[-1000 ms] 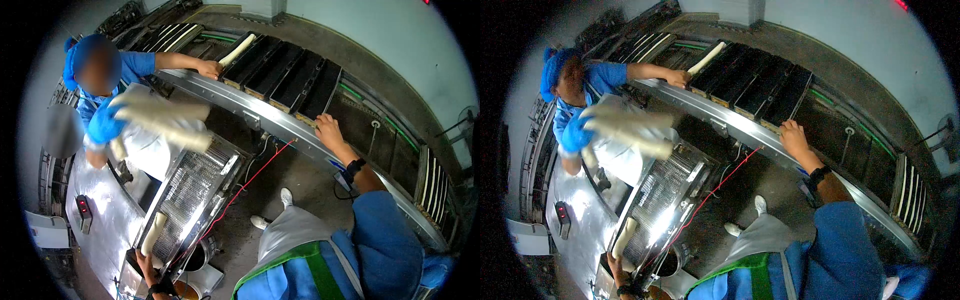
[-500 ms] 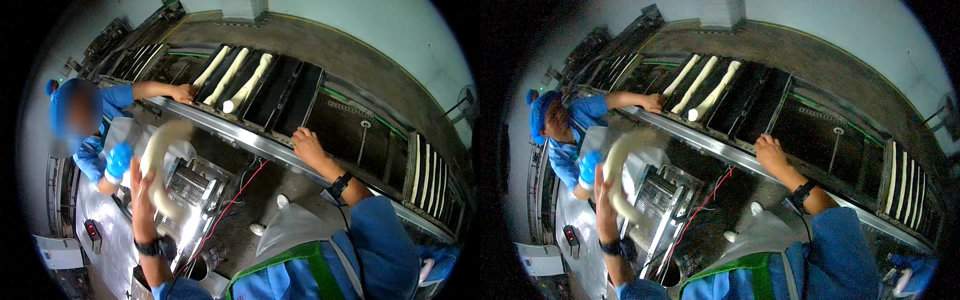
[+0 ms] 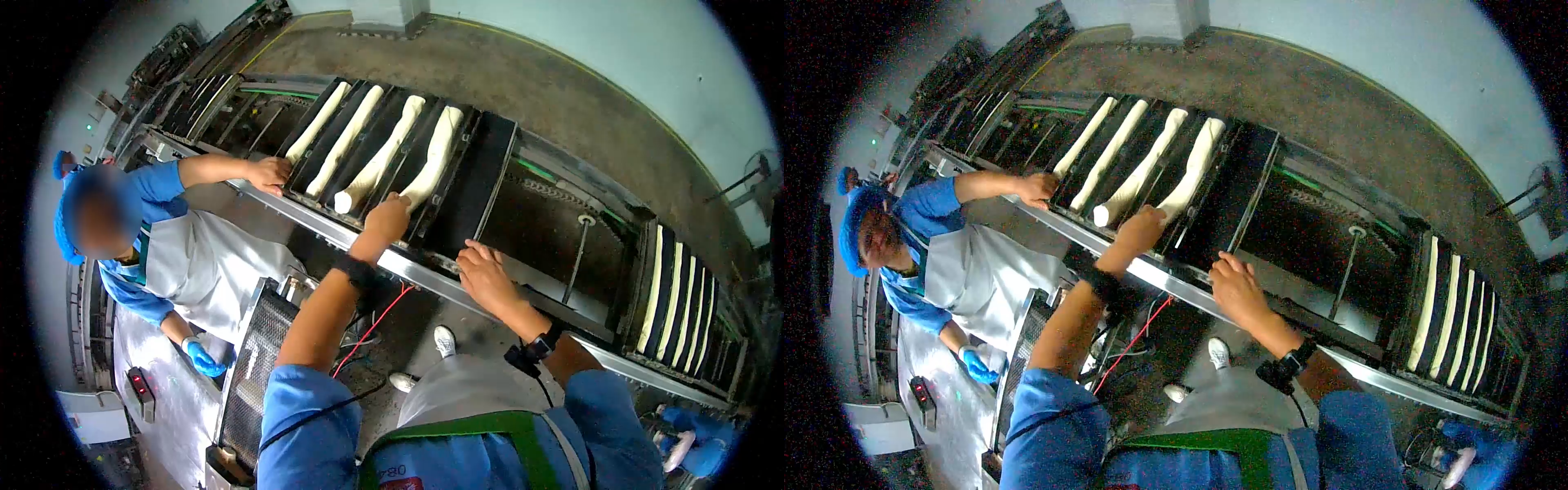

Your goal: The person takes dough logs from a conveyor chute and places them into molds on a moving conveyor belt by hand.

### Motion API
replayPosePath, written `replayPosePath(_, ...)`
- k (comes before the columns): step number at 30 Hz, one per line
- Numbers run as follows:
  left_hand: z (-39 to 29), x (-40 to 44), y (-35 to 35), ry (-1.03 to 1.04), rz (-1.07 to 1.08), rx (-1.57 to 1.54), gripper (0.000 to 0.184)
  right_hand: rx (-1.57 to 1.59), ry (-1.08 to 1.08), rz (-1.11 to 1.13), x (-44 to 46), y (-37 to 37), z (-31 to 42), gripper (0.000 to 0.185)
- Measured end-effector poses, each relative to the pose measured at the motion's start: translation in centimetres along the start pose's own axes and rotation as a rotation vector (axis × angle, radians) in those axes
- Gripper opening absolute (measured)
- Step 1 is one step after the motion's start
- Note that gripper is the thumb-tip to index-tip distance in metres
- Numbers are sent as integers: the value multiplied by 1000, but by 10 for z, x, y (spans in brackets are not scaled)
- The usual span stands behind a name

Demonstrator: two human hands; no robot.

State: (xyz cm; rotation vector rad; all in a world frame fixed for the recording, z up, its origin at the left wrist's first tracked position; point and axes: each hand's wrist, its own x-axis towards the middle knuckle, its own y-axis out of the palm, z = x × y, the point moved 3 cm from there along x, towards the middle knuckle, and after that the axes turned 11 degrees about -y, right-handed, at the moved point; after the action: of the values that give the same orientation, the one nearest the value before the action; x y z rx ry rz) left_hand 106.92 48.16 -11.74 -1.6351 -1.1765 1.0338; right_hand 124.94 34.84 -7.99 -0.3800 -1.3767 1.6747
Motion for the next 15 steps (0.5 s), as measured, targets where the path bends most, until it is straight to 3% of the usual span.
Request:
replayPosePath(3, -24, -22, -31, 7, -16, 38, 14, 28, 1, 25, 5, -1, -2, 15)
replayPosePath(5, -25, -17, -57, -75, -225, 98, 13, 66, 7, 73, 12, -2, -2, 23)
replayPosePath(8, 15, 5, -79, -151, -532, 267, 15, 38, -46, 14, 16, -1, 1, 16)
replayPosePath(10, 49, 23, -76, -332, -148, 173, 14, 48, -37, 54, 18, 4, 1, 23)
replayPosePath(12, 86, 49, -50, -445, -94, 165, 16, 88, -72, 100, 26, 8, 3, 27)
replayPosePath(13, 93, 55, -38, -354, -109, 266, 18, 99, -95, 129, 28, 10, 1, 29)
replayPosePath(15, 90, 52, -47, -375, -123, 168, 20, 116, -81, 155, 34, 10, 3, 29)
